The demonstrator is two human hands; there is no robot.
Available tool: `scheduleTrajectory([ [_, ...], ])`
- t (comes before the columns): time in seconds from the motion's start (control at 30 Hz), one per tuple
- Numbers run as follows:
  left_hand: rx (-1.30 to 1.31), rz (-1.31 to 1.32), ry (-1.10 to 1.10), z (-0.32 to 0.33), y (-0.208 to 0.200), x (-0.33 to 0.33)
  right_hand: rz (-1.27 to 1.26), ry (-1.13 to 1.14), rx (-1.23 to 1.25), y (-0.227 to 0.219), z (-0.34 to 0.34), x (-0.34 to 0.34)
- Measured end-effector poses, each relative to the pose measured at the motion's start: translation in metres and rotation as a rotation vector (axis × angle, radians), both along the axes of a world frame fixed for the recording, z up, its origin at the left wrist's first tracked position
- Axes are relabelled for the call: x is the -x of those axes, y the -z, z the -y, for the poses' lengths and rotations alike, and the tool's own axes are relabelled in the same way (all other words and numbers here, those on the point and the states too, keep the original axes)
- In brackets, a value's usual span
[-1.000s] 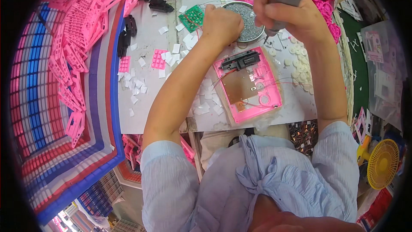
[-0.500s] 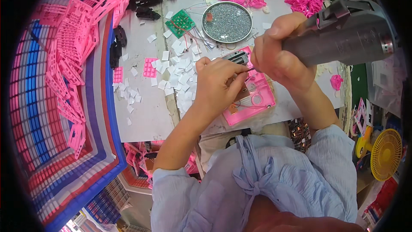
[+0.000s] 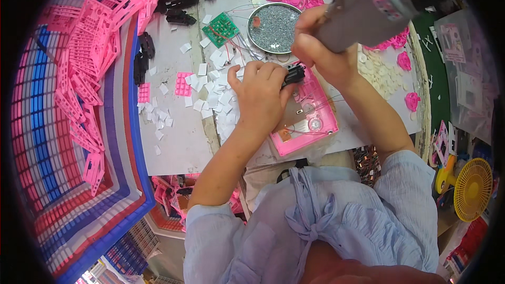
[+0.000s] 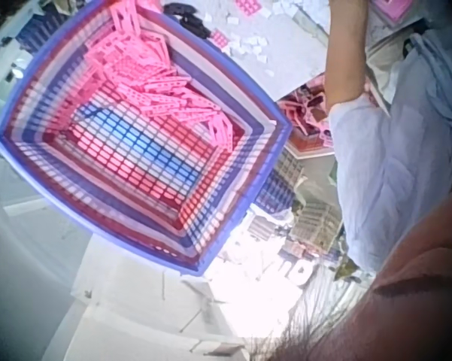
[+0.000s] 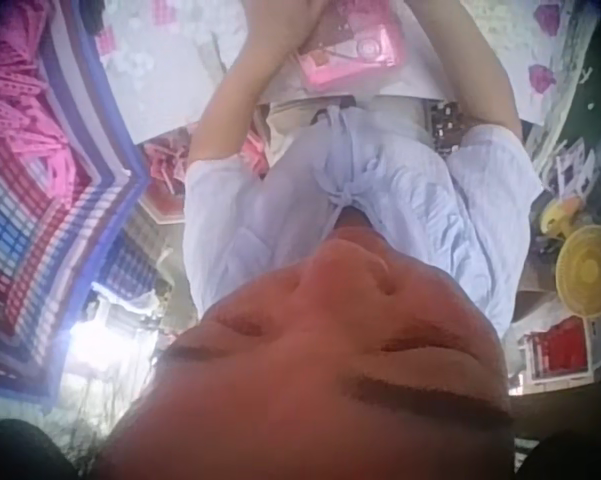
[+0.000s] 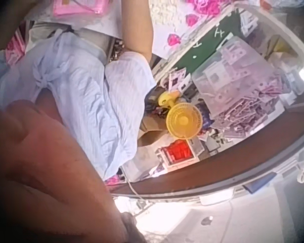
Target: The recorder is assembling a pink plastic toy, applying glue with a glue gun, and fitting components like a circuit board and cardboard backing into a frame.
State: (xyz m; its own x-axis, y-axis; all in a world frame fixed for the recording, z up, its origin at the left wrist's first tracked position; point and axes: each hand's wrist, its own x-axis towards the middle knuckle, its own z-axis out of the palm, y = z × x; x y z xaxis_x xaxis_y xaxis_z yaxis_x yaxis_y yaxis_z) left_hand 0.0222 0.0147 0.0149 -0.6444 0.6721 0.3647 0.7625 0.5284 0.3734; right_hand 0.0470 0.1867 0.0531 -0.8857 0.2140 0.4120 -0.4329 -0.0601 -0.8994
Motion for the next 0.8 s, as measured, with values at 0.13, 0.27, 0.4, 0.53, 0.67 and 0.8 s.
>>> scheduleTrajectory([
  [0.13,-0.032,0.023,0.015,0.001,0.004,0.001,0.031,0.033,0.004,0.012,0.005,0.007],
  [0.27,-0.05,0.034,0.025,0.0,0.005,0.002,-0.093,0.088,-0.175,0.014,0.009,0.008],
  [0.4,-0.077,0.025,0.071,-0.004,0.009,0.007,0.086,0.004,-0.145,0.025,0.003,0.011],
  [0.53,-0.148,0.159,0.208,-0.003,0.009,0.015,0.192,-0.235,-0.135,0.006,-0.007,0.017],
  [0.67,-0.256,0.227,0.156,0.025,-0.012,0.009,0.222,-0.472,0.374,-0.008,-0.052,0.051],
  [0.8,-0.1,0.288,0.092,0.116,-0.084,-0.006,0.506,0.33,-0.53,0.04,-0.183,0.079],
])
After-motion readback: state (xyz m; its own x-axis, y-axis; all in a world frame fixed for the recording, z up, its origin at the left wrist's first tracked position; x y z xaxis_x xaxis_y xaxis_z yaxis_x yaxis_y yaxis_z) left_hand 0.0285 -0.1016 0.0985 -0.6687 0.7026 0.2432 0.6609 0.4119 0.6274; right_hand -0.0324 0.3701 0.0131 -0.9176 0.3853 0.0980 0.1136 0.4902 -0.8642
